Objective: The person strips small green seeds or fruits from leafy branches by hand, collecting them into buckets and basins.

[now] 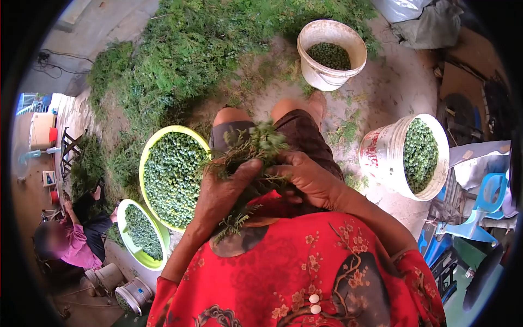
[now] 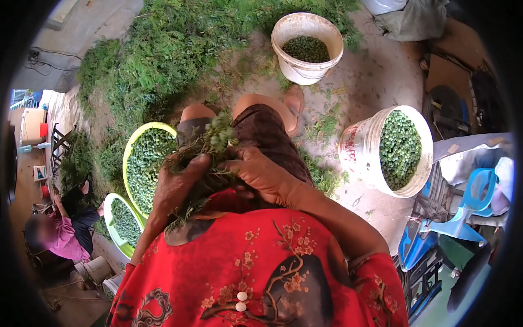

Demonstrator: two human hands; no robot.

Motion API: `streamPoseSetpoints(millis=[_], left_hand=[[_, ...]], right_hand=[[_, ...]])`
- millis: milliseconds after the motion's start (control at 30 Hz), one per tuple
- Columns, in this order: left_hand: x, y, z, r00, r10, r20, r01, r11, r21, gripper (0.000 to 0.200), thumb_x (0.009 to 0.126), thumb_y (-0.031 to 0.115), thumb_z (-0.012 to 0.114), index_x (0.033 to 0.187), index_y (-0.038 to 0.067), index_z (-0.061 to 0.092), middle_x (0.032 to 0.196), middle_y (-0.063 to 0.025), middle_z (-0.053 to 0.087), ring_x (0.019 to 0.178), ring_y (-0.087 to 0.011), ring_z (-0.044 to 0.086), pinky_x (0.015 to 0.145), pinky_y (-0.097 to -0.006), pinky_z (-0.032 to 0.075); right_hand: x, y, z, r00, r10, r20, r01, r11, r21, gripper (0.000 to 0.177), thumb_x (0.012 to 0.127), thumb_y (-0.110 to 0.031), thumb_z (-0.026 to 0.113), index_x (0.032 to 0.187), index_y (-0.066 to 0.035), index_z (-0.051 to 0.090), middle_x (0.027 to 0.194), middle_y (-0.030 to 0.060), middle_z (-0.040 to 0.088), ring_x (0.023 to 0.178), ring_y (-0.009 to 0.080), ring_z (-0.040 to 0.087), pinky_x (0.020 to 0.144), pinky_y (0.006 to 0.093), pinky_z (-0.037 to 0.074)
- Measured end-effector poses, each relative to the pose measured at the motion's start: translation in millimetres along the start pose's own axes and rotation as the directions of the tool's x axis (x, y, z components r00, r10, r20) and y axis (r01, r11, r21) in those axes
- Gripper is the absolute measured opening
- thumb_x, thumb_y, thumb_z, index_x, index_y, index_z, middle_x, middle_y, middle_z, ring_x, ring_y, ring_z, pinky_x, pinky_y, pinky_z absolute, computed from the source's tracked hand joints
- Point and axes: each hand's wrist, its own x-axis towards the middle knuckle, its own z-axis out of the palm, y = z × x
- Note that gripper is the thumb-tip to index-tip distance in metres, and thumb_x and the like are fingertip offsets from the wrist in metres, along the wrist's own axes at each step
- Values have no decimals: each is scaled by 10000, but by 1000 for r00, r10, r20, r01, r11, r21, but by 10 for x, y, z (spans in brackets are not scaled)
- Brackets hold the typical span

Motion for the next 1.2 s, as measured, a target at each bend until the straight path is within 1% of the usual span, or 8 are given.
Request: streamPoseSetpoints(millis=[200,267,467,633,700,833,933,1200], left_hand=[[75,-103,66,983,183,-1,-182,978,104,152,831,108,602,918,-15,622,802,-47,645,708,-113,580,644,-265,477],[111,-175,47,955,296,-24,-282,931,229,134,839,93,582,916,-10,618,794,-45,641,698,-105,572,632,-262,469],[165,-293,39,956,256,-145,-253,967,41,139,874,114,556,923,-6,605,761,-23,606,677,-81,516,601,-252,436],[146,-162,-5,964,213,-160,-176,960,219,192,886,176,564,916,-9,605,749,-13,592,668,-73,489,588,-261,423],[149,-136,-7,997,18,-77,-9,994,113,211,873,199,585,910,-5,620,755,-22,610,668,-79,513,606,-266,440],[125,-114,36,999,24,38,-27,998,62,236,845,177,604,988,-11,602,848,-40,627,700,-106,568,644,-265,477],[111,-136,62,995,49,91,-51,999,20,229,830,140,611,991,-23,599,869,-47,638,719,-116,588,661,-269,491],[189,-315,17,918,377,-124,-295,858,421,130,862,114,569,938,12,597,774,-8,612,674,-71,538,596,-233,448]], right_hand=[[41,40,203,977,-213,7,212,975,69,224,864,-37,512,1086,-31,541,863,15,604,584,35,521,410,170,389],[46,32,64,994,-105,23,102,989,105,203,862,-47,521,1064,-28,534,840,14,593,563,39,506,383,173,365],[35,44,13,999,36,-14,-34,990,134,147,861,-105,558,985,-38,514,737,-3,542,479,44,441,326,186,293],[40,68,-8,1000,-26,5,26,997,71,144,865,-130,572,972,-54,513,728,-16,531,458,37,419,328,179,279],[38,53,-18,1000,-24,-8,24,999,31,157,862,-120,572,992,-46,526,787,-8,568,513,34,476,355,184,337],[50,155,-107,970,-203,134,183,972,148,182,859,-110,569,1020,-29,542,848,9,598,609,34,539,405,186,405],[26,23,122,983,-178,36,179,984,-23,230,853,-101,574,1063,-13,539,900,28,611,699,40,577,466,193,458],[40,57,-130,999,15,40,-25,968,251,152,849,-103,582,992,-68,542,800,-15,558,483,28,382,356,161,304]])
